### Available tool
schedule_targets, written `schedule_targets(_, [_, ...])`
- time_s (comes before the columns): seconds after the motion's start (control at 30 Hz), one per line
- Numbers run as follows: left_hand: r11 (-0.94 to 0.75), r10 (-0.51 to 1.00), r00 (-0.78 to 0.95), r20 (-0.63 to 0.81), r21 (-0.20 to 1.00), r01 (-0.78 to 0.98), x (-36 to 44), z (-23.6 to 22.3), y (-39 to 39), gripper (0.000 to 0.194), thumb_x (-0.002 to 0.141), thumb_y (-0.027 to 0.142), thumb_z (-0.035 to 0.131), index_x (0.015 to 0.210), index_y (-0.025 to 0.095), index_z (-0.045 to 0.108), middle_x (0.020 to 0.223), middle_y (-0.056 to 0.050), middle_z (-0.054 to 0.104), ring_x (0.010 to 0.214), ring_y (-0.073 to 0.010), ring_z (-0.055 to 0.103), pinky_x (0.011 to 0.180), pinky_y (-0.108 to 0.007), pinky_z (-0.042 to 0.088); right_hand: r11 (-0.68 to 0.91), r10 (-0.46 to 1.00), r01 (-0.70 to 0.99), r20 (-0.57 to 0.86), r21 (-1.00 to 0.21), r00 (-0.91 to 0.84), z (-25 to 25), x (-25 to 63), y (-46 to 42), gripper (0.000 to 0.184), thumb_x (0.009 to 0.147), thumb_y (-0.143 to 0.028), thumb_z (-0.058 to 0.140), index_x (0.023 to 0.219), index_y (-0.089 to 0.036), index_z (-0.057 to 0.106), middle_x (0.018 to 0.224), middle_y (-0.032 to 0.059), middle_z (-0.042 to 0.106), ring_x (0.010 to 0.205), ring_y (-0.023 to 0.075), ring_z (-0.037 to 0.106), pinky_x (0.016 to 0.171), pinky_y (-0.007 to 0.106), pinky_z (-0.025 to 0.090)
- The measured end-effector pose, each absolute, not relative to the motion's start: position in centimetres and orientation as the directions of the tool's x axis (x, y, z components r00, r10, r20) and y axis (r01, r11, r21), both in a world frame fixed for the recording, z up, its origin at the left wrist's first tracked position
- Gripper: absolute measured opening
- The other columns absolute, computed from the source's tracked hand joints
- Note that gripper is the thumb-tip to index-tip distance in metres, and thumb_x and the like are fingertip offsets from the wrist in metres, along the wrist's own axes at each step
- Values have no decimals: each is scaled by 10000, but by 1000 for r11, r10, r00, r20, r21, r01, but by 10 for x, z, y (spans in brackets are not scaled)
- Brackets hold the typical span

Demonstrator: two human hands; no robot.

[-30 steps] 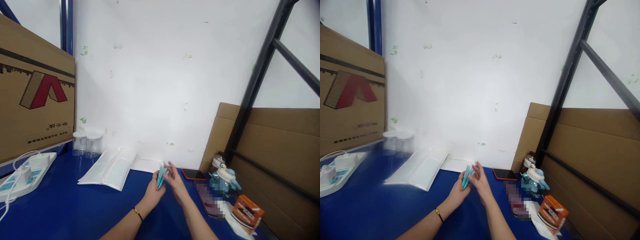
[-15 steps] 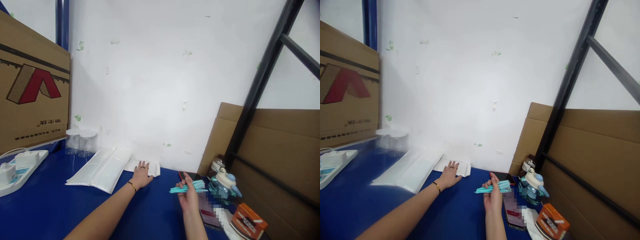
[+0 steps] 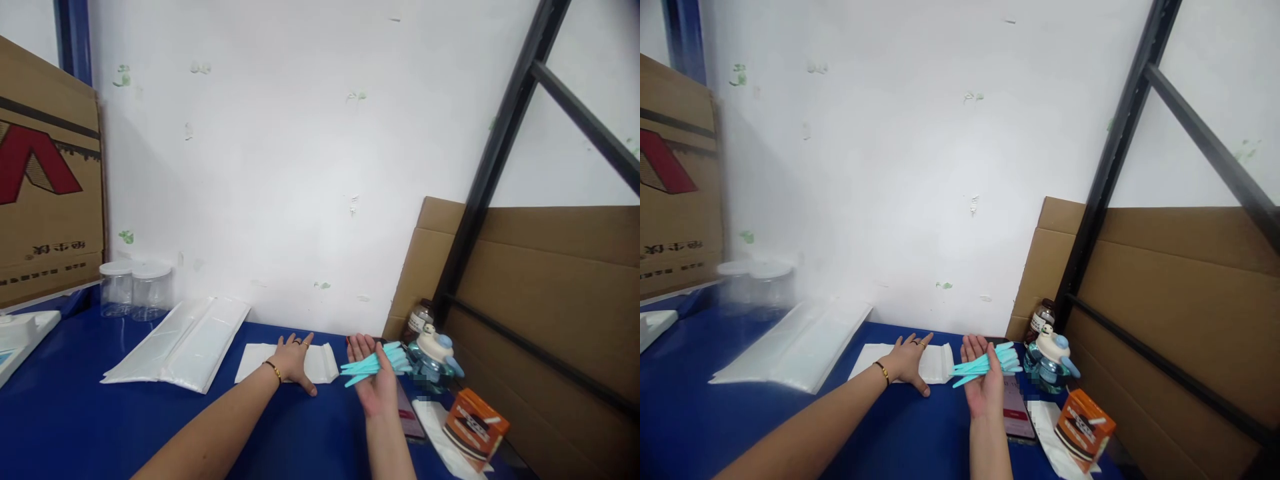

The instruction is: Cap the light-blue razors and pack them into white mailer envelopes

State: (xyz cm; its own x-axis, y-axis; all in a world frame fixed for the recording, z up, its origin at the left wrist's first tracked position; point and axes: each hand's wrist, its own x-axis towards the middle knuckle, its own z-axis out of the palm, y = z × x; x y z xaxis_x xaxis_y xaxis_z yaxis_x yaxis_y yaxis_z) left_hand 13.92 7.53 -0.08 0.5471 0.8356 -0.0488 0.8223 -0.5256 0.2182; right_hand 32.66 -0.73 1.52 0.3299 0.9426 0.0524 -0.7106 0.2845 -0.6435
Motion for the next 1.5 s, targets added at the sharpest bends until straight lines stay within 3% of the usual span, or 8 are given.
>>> schedule_targets(0.23, [-616, 787, 610, 94, 168, 769, 138, 2, 71, 803, 448, 533, 707, 1151, 181, 546, 1134, -141, 548, 1068, -324, 513, 939, -468, 357, 318, 894, -451, 105, -834, 435, 11, 324, -8, 311, 771, -495, 561, 848, -205, 645, 666, -9, 640, 559, 138, 596, 498, 258, 479])
schedule_targets(0.37, [-637, 771, 605, 200, 208, 743, 133, 15, 49, 563, 513, 441, 673, 1010, 198, 567, 1014, -80, 578, 917, -275, 579, 812, -365, 428, 326, 889, -478, 94, -816, 447, 17, 317, -14, 310, 715, -480, 635, 763, -174, 626, 625, -19, 605, 428, 94, 493, 373, 218, 381])
schedule_targets(0.5, [-640, 766, 575, 287, 408, 650, 126, 28, 32, 451, 591, 370, 634, 997, 217, 516, 907, -28, 602, 823, -233, 589, 725, -292, 423, 436, 833, -438, 168, -786, 527, 26, 310, -17, 285, 659, -418, 699, 703, -157, 592, 623, -36, 590, 403, 74, 445, 341, 207, 347])
schedule_targets(0.73, [-579, 714, 567, 412, 802, 147, 120, 42, 10, 499, 619, 249, 654, 1055, 191, 418, 941, -8, 518, 782, -147, 510, 669, -238, 423, 554, 747, -149, 409, -819, 524, 61, 304, -22, 313, 753, -468, 594, 686, -164, 559, 592, -22, 529, 441, 93, 431, 385, 220, 341])
schedule_targets(0.97, [-500, 673, 477, 565, 823, -270, 113, 44, -6, 572, 679, 276, 660, 1159, 187, 362, 1104, -66, 460, 1003, -205, 471, 876, -345, 397, 660, 717, 310, 697, -685, 13, 124, 279, -61, 276, 821, -425, 537, 686, -185, 555, 667, 17, 535, 628, 151, 509, 583, 264, 412])
schedule_targets(1.17, [-576, 707, 372, 601, 795, -188, 107, 32, -23, 902, 526, 191, 768, 1271, 232, 260, 1254, -97, 415, 1152, -265, 420, 985, -407, 329, 588, 808, 292, 564, -755, -170, 134, 251, -65, 233, 801, -402, 580, 735, -179, 584, 738, 21, 580, 717, 166, 558, 697, 294, 432])
schedule_targets(1.33, [-666, 735, 153, 660, 746, -18, 107, 29, -32, 818, 563, 137, 695, 1249, 225, 258, 1249, -102, 399, 1162, -254, 424, 1003, -421, 326, 332, 939, 158, 310, -930, -149, 129, 230, -51, 402, 733, -431, 656, 1048, -196, 572, 929, 50, 624, 879, 209, 583, 806, 348, 437])
schedule_targets(1.5, [-676, 736, 1, 677, 735, 58, 109, 32, -30, 794, 564, 139, 677, 1230, 221, 253, 1221, -98, 408, 1125, -245, 460, 959, -405, 379, 392, 912, 183, 354, -902, -209, 138, 222, -47, 367, 674, -387, 709, 984, -210, 624, 1057, 55, 589, 967, 221, 550, 825, 328, 434])
